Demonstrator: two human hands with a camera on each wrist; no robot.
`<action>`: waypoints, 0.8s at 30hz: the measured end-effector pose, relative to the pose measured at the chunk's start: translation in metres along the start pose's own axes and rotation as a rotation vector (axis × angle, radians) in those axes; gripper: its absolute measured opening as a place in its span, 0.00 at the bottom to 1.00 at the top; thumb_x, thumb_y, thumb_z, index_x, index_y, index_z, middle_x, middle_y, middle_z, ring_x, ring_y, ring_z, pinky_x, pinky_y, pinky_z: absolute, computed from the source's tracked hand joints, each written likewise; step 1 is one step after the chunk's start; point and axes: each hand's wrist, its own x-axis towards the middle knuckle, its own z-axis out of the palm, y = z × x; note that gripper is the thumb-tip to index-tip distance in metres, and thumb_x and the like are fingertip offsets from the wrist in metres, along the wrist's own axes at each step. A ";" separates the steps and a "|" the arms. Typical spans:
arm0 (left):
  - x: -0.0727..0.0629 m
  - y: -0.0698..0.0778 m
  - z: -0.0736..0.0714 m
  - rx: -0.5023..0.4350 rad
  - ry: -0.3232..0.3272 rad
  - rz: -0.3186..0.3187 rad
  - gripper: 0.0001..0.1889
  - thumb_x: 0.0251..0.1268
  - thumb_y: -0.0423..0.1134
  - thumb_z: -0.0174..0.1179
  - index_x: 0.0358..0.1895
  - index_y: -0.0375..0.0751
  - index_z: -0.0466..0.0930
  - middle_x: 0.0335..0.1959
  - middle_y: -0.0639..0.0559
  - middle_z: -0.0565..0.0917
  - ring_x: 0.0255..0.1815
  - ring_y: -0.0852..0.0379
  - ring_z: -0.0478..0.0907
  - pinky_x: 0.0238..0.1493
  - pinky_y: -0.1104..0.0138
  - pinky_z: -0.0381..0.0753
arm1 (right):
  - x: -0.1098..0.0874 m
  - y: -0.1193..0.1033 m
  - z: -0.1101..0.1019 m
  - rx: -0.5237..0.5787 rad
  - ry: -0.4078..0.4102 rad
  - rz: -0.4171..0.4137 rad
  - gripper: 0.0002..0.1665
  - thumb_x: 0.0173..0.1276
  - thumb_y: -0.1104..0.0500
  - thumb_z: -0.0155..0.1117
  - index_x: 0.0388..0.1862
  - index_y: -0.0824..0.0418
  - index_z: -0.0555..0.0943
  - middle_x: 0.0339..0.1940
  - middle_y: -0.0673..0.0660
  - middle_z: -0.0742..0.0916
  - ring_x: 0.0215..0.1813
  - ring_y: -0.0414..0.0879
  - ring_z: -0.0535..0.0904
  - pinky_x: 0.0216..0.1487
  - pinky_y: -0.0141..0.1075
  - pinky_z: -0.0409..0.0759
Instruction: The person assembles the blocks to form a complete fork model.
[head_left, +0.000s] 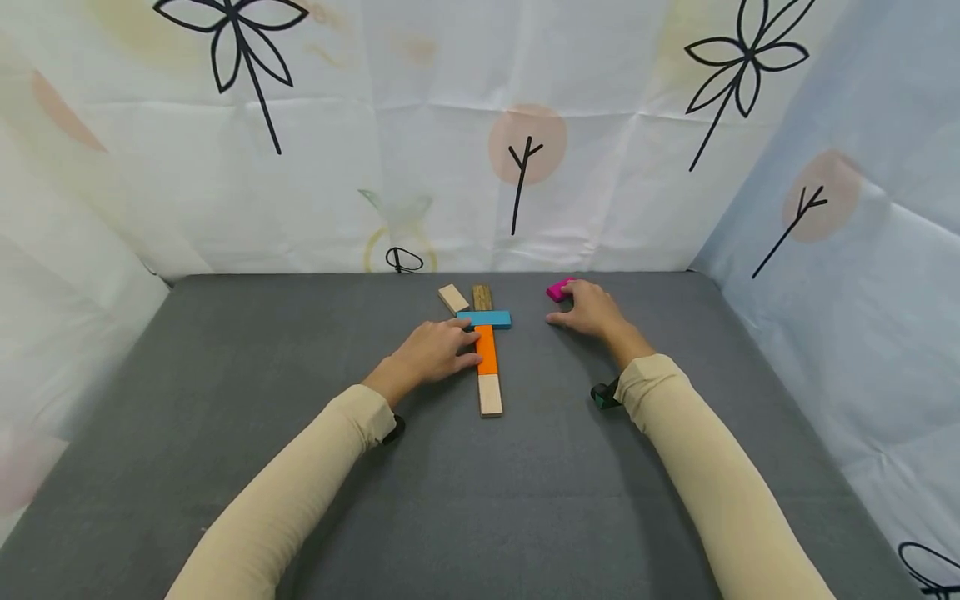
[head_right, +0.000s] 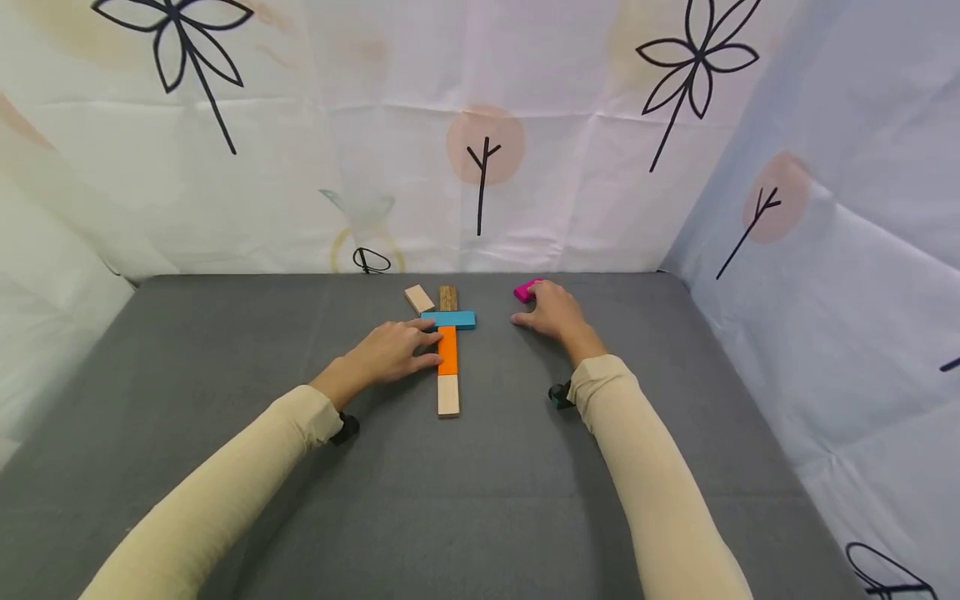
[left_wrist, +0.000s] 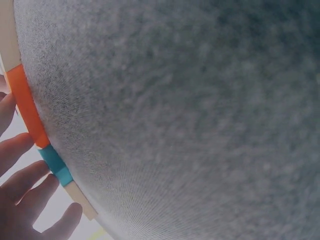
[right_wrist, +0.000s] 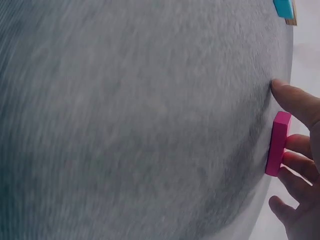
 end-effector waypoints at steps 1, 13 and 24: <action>0.000 0.000 0.000 -0.004 -0.001 -0.001 0.27 0.73 0.54 0.57 0.66 0.41 0.77 0.70 0.39 0.72 0.55 0.40 0.81 0.53 0.51 0.80 | 0.001 -0.002 0.000 0.000 -0.004 -0.003 0.38 0.65 0.49 0.71 0.66 0.71 0.74 0.63 0.68 0.79 0.64 0.62 0.74 0.65 0.55 0.70; 0.000 0.001 -0.001 -0.026 -0.005 -0.007 0.27 0.73 0.54 0.58 0.66 0.41 0.77 0.70 0.40 0.72 0.56 0.40 0.81 0.52 0.52 0.81 | 0.009 -0.021 0.005 0.041 -0.024 -0.057 0.35 0.65 0.54 0.72 0.65 0.71 0.75 0.65 0.68 0.78 0.66 0.61 0.72 0.67 0.55 0.67; 0.001 0.000 -0.001 -0.017 0.002 -0.009 0.27 0.72 0.54 0.58 0.66 0.42 0.78 0.70 0.40 0.72 0.57 0.41 0.81 0.52 0.51 0.81 | 0.015 -0.037 0.014 0.051 -0.015 -0.137 0.30 0.62 0.60 0.73 0.61 0.71 0.78 0.65 0.67 0.78 0.67 0.61 0.72 0.70 0.51 0.67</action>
